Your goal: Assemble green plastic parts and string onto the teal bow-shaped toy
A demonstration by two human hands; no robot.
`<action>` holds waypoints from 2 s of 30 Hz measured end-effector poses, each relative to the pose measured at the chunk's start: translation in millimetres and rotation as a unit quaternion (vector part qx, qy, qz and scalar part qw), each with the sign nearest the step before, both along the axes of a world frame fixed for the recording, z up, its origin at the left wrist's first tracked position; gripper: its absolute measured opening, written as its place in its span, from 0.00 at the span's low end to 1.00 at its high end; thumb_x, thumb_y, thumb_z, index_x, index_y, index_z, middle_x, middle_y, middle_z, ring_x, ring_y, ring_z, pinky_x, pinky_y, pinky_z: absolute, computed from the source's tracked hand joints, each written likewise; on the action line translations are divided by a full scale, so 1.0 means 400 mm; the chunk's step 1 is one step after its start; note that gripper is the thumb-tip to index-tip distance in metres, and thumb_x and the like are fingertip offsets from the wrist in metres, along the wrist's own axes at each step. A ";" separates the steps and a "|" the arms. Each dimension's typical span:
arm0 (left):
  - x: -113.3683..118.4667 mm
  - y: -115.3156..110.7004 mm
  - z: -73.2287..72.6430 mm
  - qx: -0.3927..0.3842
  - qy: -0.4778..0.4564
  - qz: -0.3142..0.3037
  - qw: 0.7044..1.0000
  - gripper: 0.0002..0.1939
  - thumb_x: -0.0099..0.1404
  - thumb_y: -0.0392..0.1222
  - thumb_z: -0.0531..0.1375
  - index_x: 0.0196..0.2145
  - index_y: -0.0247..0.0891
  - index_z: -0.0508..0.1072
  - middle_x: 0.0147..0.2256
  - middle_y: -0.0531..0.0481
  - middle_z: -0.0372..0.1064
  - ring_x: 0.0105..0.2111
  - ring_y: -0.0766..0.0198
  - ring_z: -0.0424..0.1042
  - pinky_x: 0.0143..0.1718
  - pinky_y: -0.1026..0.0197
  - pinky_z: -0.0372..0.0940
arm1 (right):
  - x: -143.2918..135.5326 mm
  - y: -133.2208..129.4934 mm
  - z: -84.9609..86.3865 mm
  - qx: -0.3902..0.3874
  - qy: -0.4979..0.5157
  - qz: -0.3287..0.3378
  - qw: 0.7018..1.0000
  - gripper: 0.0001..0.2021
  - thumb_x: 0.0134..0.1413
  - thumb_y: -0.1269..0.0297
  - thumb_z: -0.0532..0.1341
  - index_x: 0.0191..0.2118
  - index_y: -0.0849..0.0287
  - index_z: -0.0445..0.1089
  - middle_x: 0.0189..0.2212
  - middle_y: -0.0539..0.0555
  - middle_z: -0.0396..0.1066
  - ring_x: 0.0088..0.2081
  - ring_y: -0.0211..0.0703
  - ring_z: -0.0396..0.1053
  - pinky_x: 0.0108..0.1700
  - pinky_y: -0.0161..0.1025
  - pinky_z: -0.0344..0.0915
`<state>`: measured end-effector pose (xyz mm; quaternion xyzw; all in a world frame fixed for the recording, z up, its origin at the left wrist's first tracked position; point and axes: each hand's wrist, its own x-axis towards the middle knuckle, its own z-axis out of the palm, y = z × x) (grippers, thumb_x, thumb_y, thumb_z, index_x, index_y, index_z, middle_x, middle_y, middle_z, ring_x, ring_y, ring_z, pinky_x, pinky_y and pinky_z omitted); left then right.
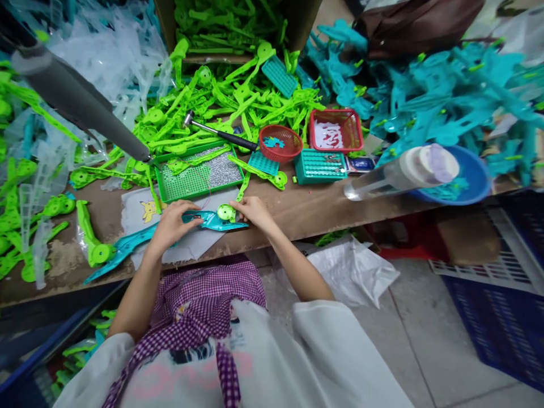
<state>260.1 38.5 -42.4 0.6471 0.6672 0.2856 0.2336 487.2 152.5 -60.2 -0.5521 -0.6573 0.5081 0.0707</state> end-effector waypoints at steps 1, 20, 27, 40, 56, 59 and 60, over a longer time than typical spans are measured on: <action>-0.004 0.000 -0.007 -0.014 0.007 -0.013 1.000 0.12 0.59 0.42 0.69 0.41 0.42 0.76 0.42 0.48 0.75 0.45 0.54 0.71 0.50 0.49 0.64 | -0.003 -0.003 0.002 0.016 -0.013 0.000 1.000 0.24 0.52 0.43 0.61 0.18 0.58 0.62 0.12 0.47 0.64 0.16 0.33 0.62 0.26 0.34 0.58; 0.051 -0.067 -0.030 0.119 0.026 0.002 0.993 0.07 0.68 0.45 0.61 0.37 0.44 0.79 0.41 0.47 0.76 0.44 0.56 0.72 0.49 0.49 0.58 | -0.082 -0.076 0.071 0.053 0.173 -0.016 0.983 0.26 0.51 0.45 0.64 0.51 0.56 0.69 0.39 0.57 0.78 0.40 0.45 0.75 0.42 0.41 0.69; 0.085 -0.098 -0.062 0.106 0.102 -0.027 0.989 0.10 0.70 0.40 0.57 0.39 0.47 0.79 0.40 0.47 0.78 0.43 0.55 0.73 0.48 0.47 0.50 | -0.257 0.006 0.071 -0.092 0.412 -0.089 0.902 0.29 0.51 0.47 0.65 0.55 0.55 0.65 0.35 0.50 0.74 0.26 0.32 0.67 0.31 0.34 0.67; 0.063 -0.117 0.046 0.065 -0.128 0.016 0.989 0.33 0.61 0.55 0.65 0.62 0.50 0.63 0.62 0.40 0.61 0.60 0.47 0.64 0.58 0.43 0.59 | -0.048 -0.047 0.141 0.054 0.377 -0.206 0.902 0.17 0.54 0.48 0.62 0.39 0.53 0.61 0.27 0.48 0.73 0.30 0.36 0.72 0.39 0.37 0.70; 0.193 0.119 0.024 -0.193 -0.498 0.142 0.833 0.12 0.48 0.44 0.71 0.28 0.35 0.78 0.23 0.53 0.72 0.23 0.70 0.67 0.26 0.64 0.63 | 0.047 -0.152 0.075 0.194 0.217 -0.122 0.949 0.16 0.50 0.51 0.67 0.43 0.53 0.74 0.40 0.54 0.77 0.40 0.44 0.73 0.46 0.43 0.70; 0.181 0.142 0.042 -0.176 -0.420 0.097 0.885 0.07 0.50 0.41 0.69 0.25 0.36 0.77 0.21 0.52 0.71 0.22 0.69 0.66 0.25 0.64 0.61 | 0.069 -0.099 0.072 0.222 0.207 -0.133 0.944 0.14 0.53 0.52 0.65 0.41 0.54 0.75 0.39 0.54 0.77 0.38 0.43 0.73 0.45 0.42 0.70; 0.180 0.148 0.047 -0.171 -0.404 0.085 0.895 0.06 0.51 0.41 0.68 0.24 0.37 0.77 0.21 0.52 0.71 0.22 0.69 0.66 0.25 0.64 0.61 | 0.071 -0.085 0.067 0.217 0.210 -0.116 0.946 0.13 0.54 0.52 0.64 0.40 0.54 0.76 0.38 0.54 0.77 0.39 0.43 0.73 0.45 0.42 0.70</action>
